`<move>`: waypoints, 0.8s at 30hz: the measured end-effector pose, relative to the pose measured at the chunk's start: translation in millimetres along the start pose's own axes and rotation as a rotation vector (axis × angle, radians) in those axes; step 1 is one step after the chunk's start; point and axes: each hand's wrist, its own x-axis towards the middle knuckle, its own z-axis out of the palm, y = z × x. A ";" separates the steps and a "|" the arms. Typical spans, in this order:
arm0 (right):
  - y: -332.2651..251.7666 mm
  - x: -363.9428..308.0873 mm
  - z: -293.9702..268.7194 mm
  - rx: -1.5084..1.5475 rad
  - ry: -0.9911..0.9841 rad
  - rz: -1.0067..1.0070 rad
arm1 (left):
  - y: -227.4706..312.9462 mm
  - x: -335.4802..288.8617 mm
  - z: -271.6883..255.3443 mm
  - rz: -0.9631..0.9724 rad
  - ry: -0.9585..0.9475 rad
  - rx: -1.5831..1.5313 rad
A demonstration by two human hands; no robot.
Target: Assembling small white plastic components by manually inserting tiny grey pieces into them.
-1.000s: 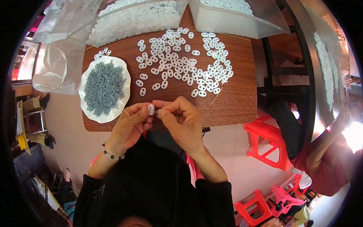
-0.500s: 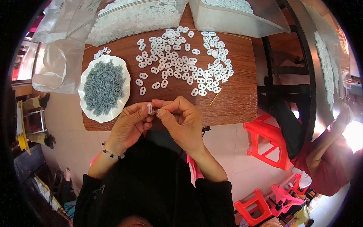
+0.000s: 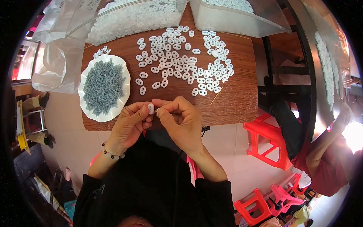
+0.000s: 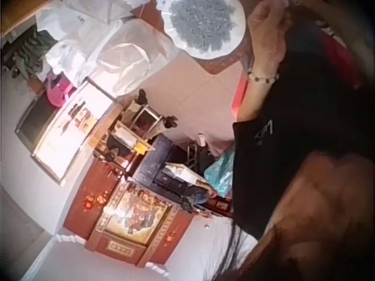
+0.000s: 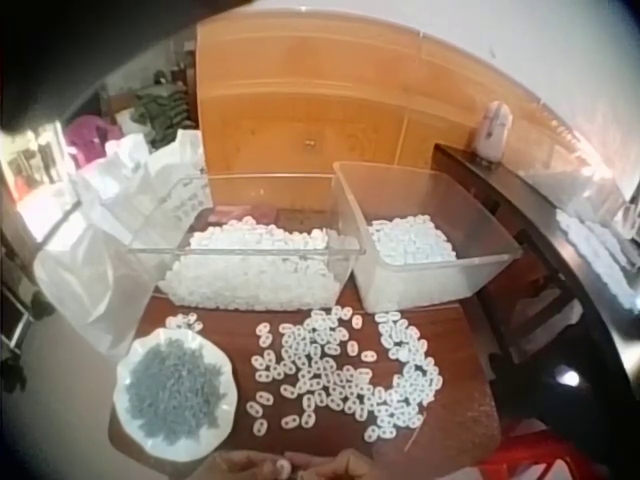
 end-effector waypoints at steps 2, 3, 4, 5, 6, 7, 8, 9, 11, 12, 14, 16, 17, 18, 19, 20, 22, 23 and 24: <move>-0.4 0.0 0.5 -0.012 0.007 -0.003 | -0.1 -0.4 -0.2 0.019 -0.004 0.021; -0.7 -0.1 0.8 -0.012 0.006 -0.003 | -0.1 -0.6 -0.4 0.038 -0.008 0.043; -1.2 -0.4 1.3 -0.013 -0.003 0.005 | -0.2 -1.2 -0.6 0.040 -0.008 0.042; -1.6 -0.8 1.7 -0.015 -0.012 0.013 | -0.4 -2.0 -0.8 0.063 -0.005 0.065; -0.6 -1.1 2.6 -0.017 -0.015 0.012 | -0.5 -2.3 -0.7 0.089 -0.003 0.087; 1.7 -1.8 4.3 0.002 0.002 -0.004 | -0.6 -2.8 -0.5 0.093 -0.003 0.085; 3.8 -2.3 5.8 0.020 0.018 -0.020 | -0.8 -3.3 -0.4 0.096 0.022 0.090; 5.6 -2.9 7.1 0.018 0.014 -0.020 | -0.8 -3.8 -0.4 0.098 0.047 0.095; 8.6 -3.5 8.6 0.060 0.033 -0.044 | 0.0 -4.3 0.4 0.100 0.046 0.099; 9.4 -4.0 8.4 0.058 0.030 -0.043 | 0.0 -4.9 1.0 0.097 0.044 0.105; 10.2 -4.9 8.1 0.030 0.045 -0.058 | -1.5 -5.4 0.9 0.116 0.039 0.112; 8.7 -5.5 9.8 0.037 0.051 -0.051 | -2.6 -5.4 0.6 0.136 0.033 0.120; 8.2 -6.0 10.5 0.045 0.059 -0.044 | -3.1 -5.4 0.6 0.152 0.037 0.123; 7.9 -6.4 10.8 0.043 0.057 -0.044 | -3.4 -5.6 0.6 0.168 0.041 0.127; 7.6 -6.8 10.8 0.053 0.064 -0.033 | -3.7 -5.5 0.5 0.170 0.042 0.124; 7.2 -7.0 10.8 0.063 0.070 -0.022 | -3.9 -5.4 0.4 0.175 0.035 0.121; 6.5 -6.7 9.9 0.061 0.071 -0.002 | -4.4 -5.6 0.2 0.182 0.030 0.116; 6.4 -6.5 9.6 0.061 0.074 0.017 | -4.6 -5.9 0.3 0.182 0.028 0.117; 6.6 -6.4 9.2 0.059 0.072 0.017 | -4.6 -6.2 0.5 0.181 0.027 0.117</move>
